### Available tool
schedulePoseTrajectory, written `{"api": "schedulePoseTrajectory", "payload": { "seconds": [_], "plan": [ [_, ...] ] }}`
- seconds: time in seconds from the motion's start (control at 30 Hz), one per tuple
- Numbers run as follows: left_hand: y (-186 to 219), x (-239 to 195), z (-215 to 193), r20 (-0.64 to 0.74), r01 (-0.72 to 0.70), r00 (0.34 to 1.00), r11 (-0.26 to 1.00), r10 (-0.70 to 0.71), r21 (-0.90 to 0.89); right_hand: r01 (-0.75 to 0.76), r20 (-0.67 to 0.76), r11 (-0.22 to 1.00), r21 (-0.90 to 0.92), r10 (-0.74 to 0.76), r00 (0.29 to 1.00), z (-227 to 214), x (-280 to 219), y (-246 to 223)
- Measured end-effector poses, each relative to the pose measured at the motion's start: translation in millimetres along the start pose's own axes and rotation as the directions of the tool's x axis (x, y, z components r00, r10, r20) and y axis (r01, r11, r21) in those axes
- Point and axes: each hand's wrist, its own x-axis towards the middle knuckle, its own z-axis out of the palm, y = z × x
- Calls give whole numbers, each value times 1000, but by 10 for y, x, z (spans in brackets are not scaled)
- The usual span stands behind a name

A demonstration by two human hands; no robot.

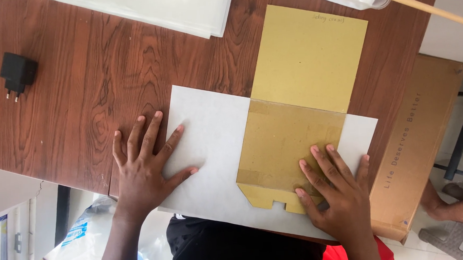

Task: Assembling paper and cardboard packaging by folding components and applying glue with a wooden stick.

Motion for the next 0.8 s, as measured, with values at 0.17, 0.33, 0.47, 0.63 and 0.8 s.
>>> {"api": "schedulePoseTrajectory", "payload": {
  "seconds": [0.17,0.33,0.47,0.63,0.8],
  "plan": [
    [1,1,-4,14,-2,1000,1000,2,5,12,-19,1000,0,-12,1000,7,-1,17],
    [0,-1,-1,25,2,1000,1000,-2,2,-20,-4,999,41,20,1000,-7,-10,23],
    [-2,-8,11,13,-3,1000,1000,2,25,-10,-3,998,65,11,1000,-19,-15,36],
    [-7,-7,12,15,-4,1000,1000,4,22,6,-7,998,57,-5,1000,-13,-27,36],
    [-11,-11,22,-4,-11,1000,999,11,31,38,-28,999,8,-38,999,11,-25,46]
  ]
}}
